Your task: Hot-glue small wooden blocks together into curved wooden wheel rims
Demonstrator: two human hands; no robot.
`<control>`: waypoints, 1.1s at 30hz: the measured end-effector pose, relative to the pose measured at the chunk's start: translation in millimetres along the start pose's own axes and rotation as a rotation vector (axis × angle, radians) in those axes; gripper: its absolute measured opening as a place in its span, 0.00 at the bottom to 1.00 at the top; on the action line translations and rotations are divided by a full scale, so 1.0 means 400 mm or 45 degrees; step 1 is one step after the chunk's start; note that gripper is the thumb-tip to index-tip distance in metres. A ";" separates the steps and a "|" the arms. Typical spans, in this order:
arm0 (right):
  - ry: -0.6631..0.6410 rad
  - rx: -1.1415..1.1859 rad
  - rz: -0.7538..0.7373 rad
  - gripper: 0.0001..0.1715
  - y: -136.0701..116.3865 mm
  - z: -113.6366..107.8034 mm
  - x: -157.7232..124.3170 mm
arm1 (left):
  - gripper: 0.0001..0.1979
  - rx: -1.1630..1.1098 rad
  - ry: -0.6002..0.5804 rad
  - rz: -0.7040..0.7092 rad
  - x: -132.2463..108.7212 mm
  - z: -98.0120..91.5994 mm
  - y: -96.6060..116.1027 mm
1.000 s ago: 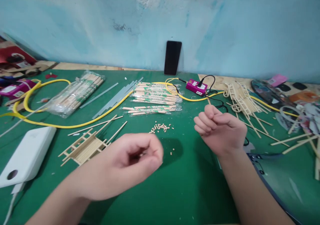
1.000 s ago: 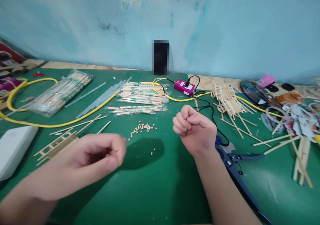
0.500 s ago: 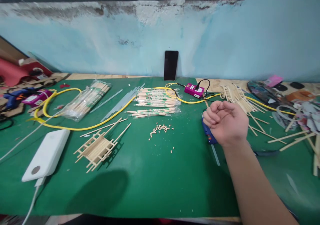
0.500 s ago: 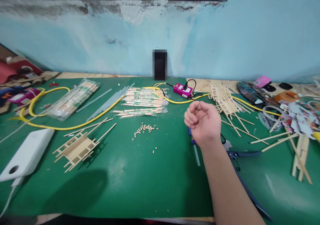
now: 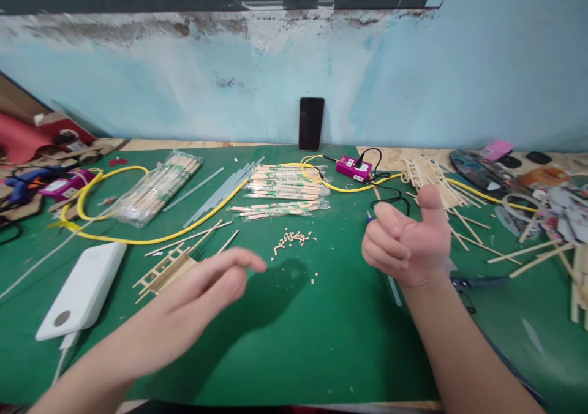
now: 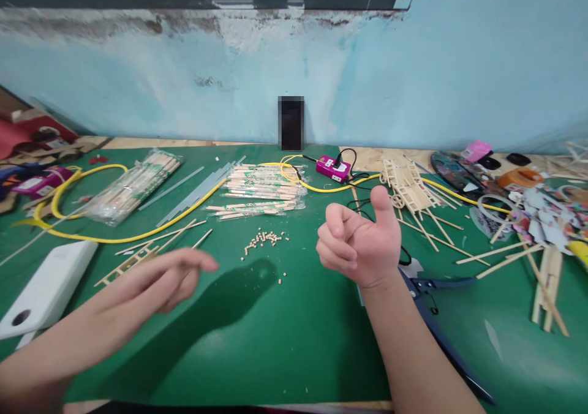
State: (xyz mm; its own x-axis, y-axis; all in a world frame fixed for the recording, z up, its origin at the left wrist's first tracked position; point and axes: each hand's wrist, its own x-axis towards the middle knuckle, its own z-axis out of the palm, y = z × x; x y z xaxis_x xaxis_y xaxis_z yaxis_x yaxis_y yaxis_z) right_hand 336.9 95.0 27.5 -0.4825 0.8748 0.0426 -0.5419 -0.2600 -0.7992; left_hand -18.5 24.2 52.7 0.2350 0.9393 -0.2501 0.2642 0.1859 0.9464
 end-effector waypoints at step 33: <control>0.610 -0.514 -0.075 0.11 0.105 0.071 0.036 | 0.13 -0.779 0.374 0.165 0.348 0.265 -0.004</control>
State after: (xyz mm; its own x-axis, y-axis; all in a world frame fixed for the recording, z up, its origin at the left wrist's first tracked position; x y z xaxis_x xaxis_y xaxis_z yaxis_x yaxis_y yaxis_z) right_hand 287.8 85.0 11.6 -0.0475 0.9933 -0.1050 -0.2104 -0.1127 -0.9711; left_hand 112.8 124.1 -5.4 -0.0572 0.9880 -0.1433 -0.3446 0.1151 0.9317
